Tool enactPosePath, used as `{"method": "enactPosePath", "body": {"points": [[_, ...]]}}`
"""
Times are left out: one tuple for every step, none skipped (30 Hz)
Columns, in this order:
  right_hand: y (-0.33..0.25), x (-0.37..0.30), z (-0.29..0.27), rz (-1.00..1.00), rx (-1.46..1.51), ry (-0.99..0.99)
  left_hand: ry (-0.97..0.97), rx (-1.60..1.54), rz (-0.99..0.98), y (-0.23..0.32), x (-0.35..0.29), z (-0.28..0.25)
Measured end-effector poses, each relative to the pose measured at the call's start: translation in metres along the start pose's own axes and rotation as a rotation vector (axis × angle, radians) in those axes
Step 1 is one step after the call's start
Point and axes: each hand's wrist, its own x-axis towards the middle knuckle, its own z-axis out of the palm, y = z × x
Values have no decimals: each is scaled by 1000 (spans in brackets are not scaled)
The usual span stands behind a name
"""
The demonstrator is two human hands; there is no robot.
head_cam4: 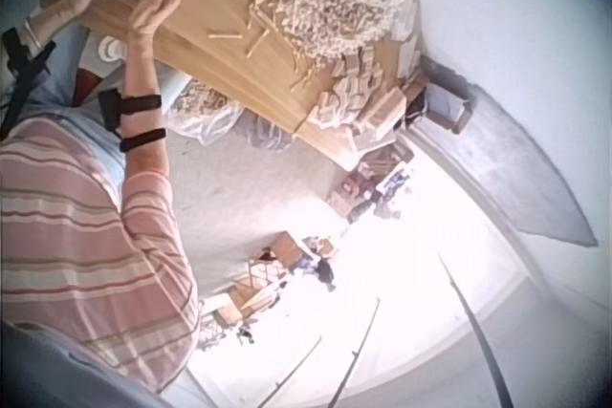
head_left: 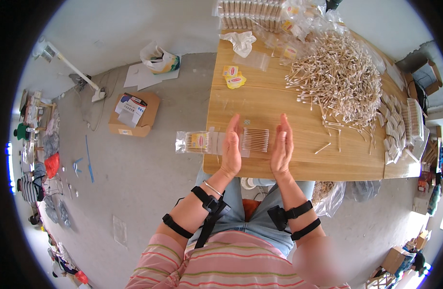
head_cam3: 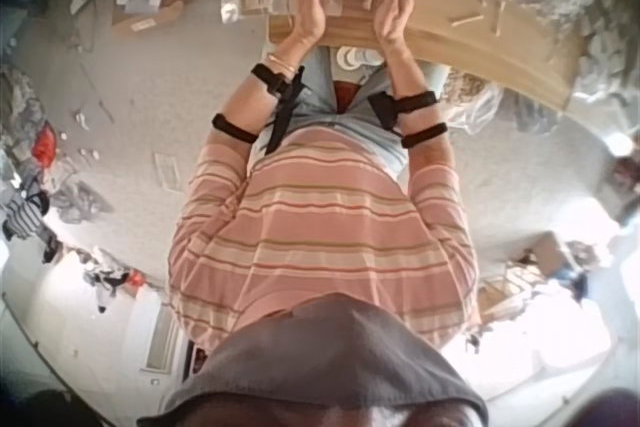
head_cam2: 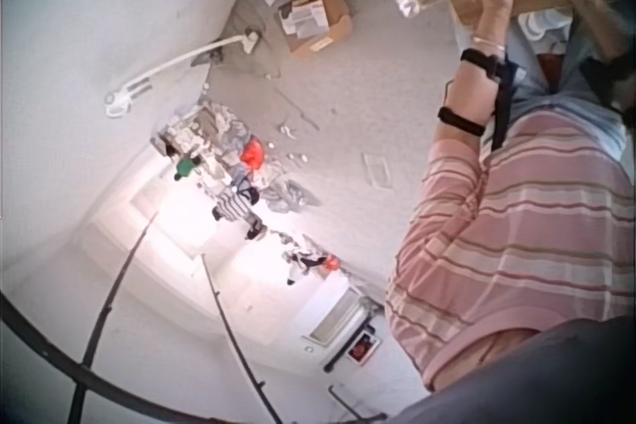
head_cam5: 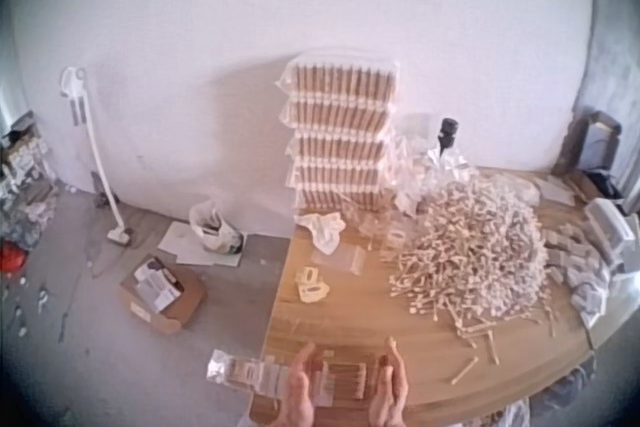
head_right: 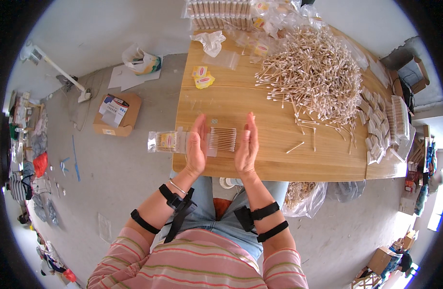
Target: Packaging cotton swabs into small plastic bags.
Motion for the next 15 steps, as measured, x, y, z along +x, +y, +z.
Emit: {"method": "enactPosePath", "body": {"points": [[1, 0, -2, 16, 48, 21, 1, -1, 0, -3, 2, -4], [2, 1, -4, 31, 95, 42, 21, 11, 19, -7, 6, -10], [-1, 1, -2, 32, 93, 44, 39, 23, 35, -6, 9, -10], [-5, 0, -1, 56, -41, 3, 38, 22, 33, -4, 10, -9], [-7, 0, 1, 80, -176, -40, 24, 21, 14, -3, 10, -8], [-9, 0, 4, 101, -309, -81, 9, 20, -3, -1, 11, -5], [-7, 3, 10, -11, -419, -92, 7, 20, -3, -2, 12, -5], [-8, 4, 12, -12, -419, -91, -6, 30, -7, -3, 12, -5], [-10, 5, 14, -124, -556, -183, -17, 41, -11, -3, 12, -5], [-12, 5, 16, -237, -691, -275, -16, 42, -10, -3, 12, -5], [-11, 5, 17, -303, -694, -269, -31, 14, -7, -3, 11, -6], [-13, 4, 18, -302, -692, -273, -43, -13, -4, -2, 9, -6], [-15, 3, 17, -208, -599, -266, -39, -12, -4, -1, 8, -6], [-17, 2, 16, -113, -506, -258, -47, -14, -23, 0, 7, -7], [-17, 2, 16, -112, -506, -260, -56, -16, -41, 1, 6, -6]]}}
